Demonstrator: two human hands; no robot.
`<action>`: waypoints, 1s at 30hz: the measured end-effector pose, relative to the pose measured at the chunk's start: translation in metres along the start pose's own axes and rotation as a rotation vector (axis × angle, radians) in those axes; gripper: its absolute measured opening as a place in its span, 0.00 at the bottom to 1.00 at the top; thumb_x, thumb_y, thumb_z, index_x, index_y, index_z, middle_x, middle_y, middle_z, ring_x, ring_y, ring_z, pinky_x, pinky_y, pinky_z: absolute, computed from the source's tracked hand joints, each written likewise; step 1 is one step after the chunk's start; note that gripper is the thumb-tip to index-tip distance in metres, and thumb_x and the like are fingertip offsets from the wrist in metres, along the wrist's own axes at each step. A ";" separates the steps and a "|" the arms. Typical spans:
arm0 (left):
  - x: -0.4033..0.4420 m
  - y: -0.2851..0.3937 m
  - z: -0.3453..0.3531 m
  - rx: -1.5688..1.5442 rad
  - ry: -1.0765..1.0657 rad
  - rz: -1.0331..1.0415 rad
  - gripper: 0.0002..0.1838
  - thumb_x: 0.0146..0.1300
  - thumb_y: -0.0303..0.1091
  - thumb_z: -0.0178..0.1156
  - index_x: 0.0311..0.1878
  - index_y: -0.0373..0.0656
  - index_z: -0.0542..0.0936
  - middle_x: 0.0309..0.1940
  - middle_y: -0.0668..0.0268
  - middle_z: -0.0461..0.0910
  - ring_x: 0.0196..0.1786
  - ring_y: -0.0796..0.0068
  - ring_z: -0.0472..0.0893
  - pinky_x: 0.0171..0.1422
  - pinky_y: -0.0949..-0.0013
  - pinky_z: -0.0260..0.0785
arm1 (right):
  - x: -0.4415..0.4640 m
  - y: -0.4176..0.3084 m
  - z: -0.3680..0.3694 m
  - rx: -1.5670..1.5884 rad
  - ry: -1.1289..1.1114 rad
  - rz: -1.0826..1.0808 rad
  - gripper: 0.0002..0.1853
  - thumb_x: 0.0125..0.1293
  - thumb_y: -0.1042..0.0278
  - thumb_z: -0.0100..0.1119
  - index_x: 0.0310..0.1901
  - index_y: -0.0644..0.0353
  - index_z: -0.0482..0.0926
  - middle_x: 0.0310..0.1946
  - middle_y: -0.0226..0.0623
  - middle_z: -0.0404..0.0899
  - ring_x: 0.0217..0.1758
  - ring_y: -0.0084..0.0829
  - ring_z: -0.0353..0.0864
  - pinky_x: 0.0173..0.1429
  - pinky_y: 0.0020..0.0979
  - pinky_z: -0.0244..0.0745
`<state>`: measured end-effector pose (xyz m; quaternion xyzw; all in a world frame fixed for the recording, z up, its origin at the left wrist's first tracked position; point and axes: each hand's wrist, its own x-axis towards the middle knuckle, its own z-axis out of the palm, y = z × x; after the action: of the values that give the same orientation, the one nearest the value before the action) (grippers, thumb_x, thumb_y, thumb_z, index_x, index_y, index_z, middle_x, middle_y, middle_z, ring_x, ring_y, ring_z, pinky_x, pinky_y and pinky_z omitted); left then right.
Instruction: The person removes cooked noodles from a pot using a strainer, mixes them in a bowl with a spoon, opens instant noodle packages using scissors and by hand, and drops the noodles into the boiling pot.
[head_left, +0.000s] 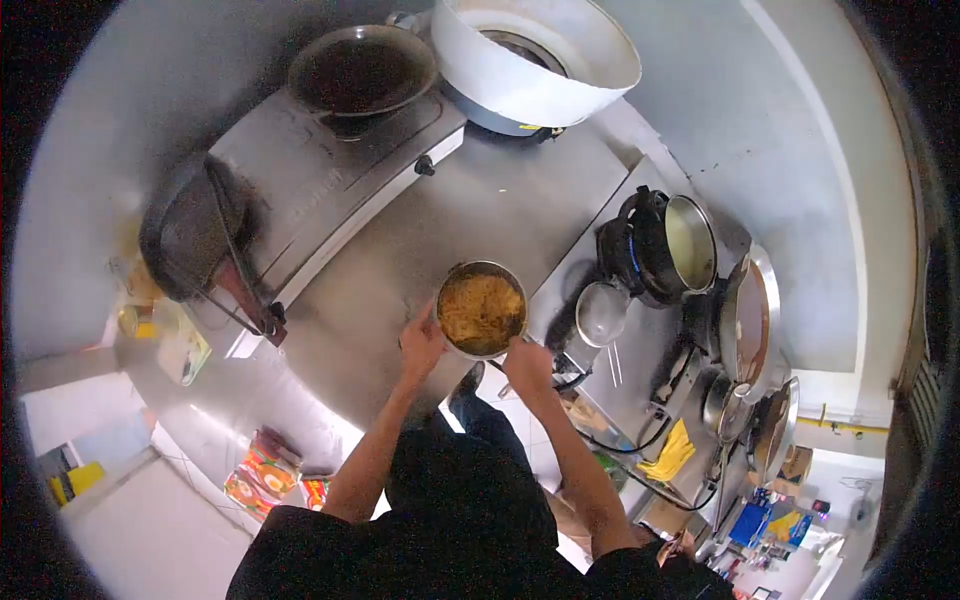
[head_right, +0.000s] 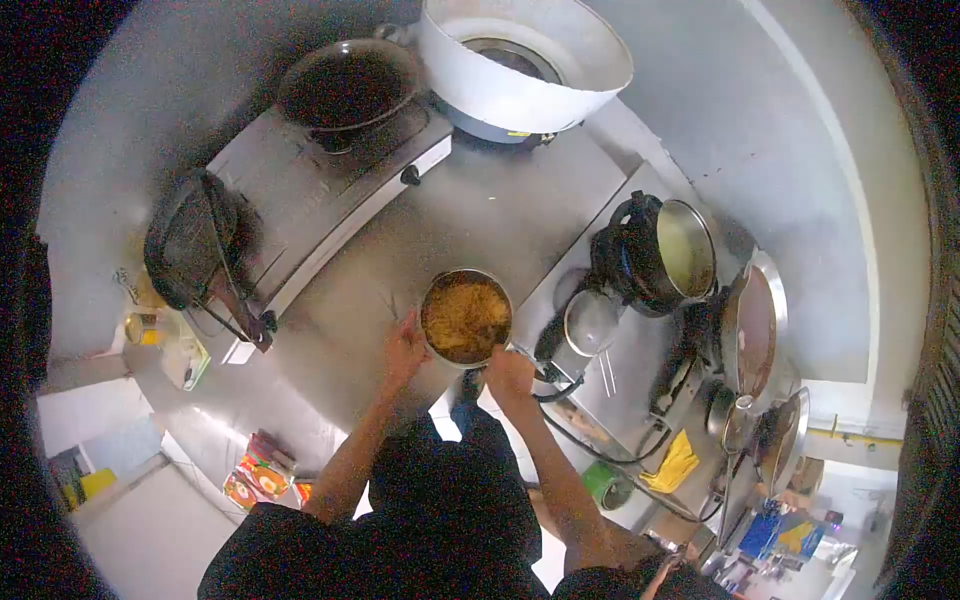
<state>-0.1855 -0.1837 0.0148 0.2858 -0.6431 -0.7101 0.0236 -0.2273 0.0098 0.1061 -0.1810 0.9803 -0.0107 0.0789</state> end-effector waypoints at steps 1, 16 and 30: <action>-0.001 0.005 -0.003 0.064 -0.004 0.021 0.27 0.60 0.25 0.55 0.65 0.43 0.72 0.19 0.61 0.78 0.19 0.75 0.79 0.25 0.69 0.72 | 0.005 -0.004 -0.011 -0.001 0.022 0.072 0.04 0.51 0.69 0.56 0.24 0.59 0.78 0.19 0.46 0.80 0.24 0.46 0.83 0.31 0.49 0.78; 0.000 0.010 -0.006 0.050 -0.051 0.046 0.24 0.62 0.29 0.56 0.64 0.43 0.73 0.17 0.61 0.78 0.18 0.72 0.80 0.27 0.66 0.73 | 0.022 -0.009 0.023 0.094 -0.053 -0.091 0.08 0.53 0.69 0.57 0.33 0.63 0.75 0.24 0.51 0.80 0.29 0.48 0.84 0.34 0.45 0.79; 0.002 0.043 -0.011 0.164 -0.074 0.007 0.24 0.65 0.32 0.53 0.65 0.39 0.71 0.21 0.63 0.76 0.20 0.76 0.79 0.25 0.70 0.74 | 0.007 -0.030 0.039 0.114 0.038 -0.125 0.08 0.52 0.64 0.58 0.27 0.60 0.78 0.18 0.49 0.77 0.27 0.51 0.81 0.32 0.52 0.74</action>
<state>-0.1969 -0.2014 0.0536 0.2578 -0.7005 -0.6651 -0.0212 -0.2172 -0.0205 0.0680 -0.2370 0.9661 -0.0749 0.0695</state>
